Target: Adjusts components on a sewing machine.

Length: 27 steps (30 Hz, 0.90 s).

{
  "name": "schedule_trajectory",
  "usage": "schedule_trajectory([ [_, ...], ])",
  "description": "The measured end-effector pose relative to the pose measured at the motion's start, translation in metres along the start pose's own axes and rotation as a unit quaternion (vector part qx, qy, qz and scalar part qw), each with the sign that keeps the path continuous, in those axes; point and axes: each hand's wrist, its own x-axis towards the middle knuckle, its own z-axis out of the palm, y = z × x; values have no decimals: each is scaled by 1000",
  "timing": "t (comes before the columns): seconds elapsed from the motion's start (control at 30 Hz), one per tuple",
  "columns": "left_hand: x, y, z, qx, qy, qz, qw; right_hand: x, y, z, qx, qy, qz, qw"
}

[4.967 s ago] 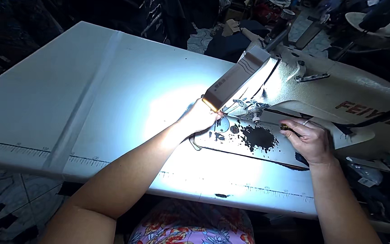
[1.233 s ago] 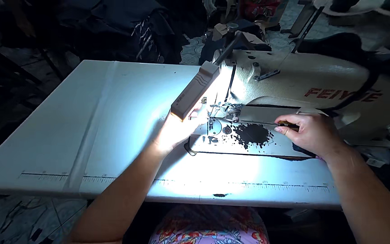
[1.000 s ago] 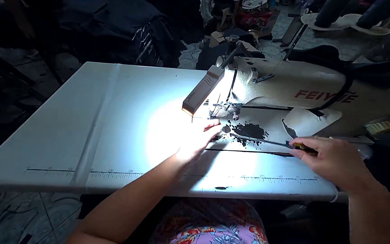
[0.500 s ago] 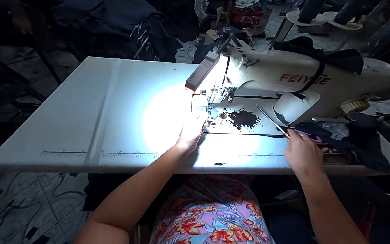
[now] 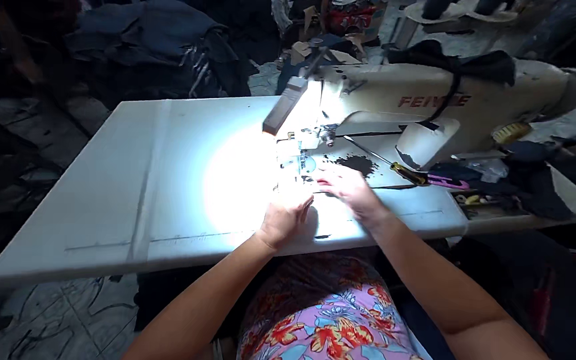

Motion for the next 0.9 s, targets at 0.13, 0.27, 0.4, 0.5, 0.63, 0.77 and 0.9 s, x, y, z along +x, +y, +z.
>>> schedule_trajectory([
  [0.13,0,3,-4,-47,32,59,997,12,0,18,107,51,-19,993],
  [0.27,23,-11,-27,-61,-18,170,983,6,12,3,-129,67,-167,975],
  [0.4,51,-30,-29,-122,-94,271,950,-12,11,-12,-160,-32,-166,973],
  [0.5,56,-15,-23,-220,-96,273,932,-28,16,-23,-125,-127,-145,973],
  [0.63,50,-19,-3,-204,-105,232,945,-46,11,-52,-255,-64,-99,960],
  [0.77,43,-43,5,-147,-131,113,974,-37,11,-132,-530,142,-32,835],
  [0.9,38,-42,0,-138,-166,5,976,-22,26,-195,-631,97,87,764],
])
